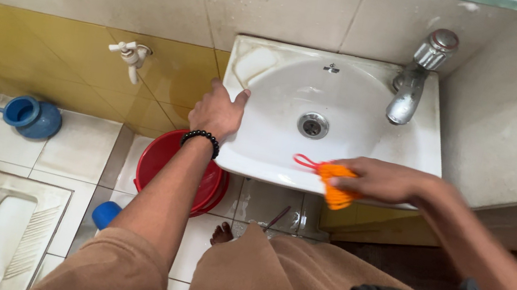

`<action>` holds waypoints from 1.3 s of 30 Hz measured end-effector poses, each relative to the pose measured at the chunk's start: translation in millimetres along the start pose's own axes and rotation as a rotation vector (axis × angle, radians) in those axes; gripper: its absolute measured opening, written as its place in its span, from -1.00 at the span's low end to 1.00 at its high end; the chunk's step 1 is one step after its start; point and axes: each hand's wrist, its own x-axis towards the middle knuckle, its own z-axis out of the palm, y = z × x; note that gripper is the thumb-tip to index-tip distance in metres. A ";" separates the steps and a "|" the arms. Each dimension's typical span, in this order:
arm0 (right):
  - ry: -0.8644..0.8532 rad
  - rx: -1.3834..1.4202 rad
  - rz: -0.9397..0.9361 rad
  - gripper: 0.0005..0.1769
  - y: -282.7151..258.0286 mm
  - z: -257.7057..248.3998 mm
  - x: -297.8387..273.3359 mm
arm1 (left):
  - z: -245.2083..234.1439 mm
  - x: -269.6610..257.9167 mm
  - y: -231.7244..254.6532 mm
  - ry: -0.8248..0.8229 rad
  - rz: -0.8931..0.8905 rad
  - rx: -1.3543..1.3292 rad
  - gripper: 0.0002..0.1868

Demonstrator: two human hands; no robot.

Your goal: The person scrubs the interior of a white bathroom sink using an orange mesh cloth. They wipe the basin, the drain area, and the faucet base repeatedly while standing barefoot on the tiled floor.

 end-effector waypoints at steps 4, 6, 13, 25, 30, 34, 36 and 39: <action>0.003 -0.087 0.281 -0.15 25.0 -9.8 23.7 | -0.7 -2.0 0.1 -0.004 0.002 -0.003 -0.19; -0.014 -0.146 0.281 -0.08 12.6 -5.1 49.4 | -2.3 -3.4 2.4 -0.016 -0.004 -0.003 -0.18; 0.069 -0.015 -0.084 -0.24 -71.0 13.9 40.5 | -2.3 -3.5 -4.1 -0.041 0.003 -0.074 -0.25; 0.447 -0.358 -0.818 -0.36 -107.6 32.7 75.2 | 31.0 21.8 -66.1 -0.505 -0.043 -1.570 0.15; 0.494 -0.594 -0.860 -0.36 -145.3 28.0 95.4 | 31.1 8.2 -94.9 -0.592 -0.133 -1.985 0.46; 0.386 -0.634 -0.945 -0.44 -157.6 23.7 88.3 | 43.9 21.4 -114.3 -0.671 -0.114 -1.993 0.51; 0.354 -0.625 -1.013 -0.49 -156.2 17.3 90.5 | 50.6 23.2 -120.8 -0.691 -0.148 -1.957 0.49; 0.361 -0.518 -1.098 -0.56 -146.8 2.5 106.6 | 50.6 25.8 -123.2 -1.477 0.754 -2.319 0.57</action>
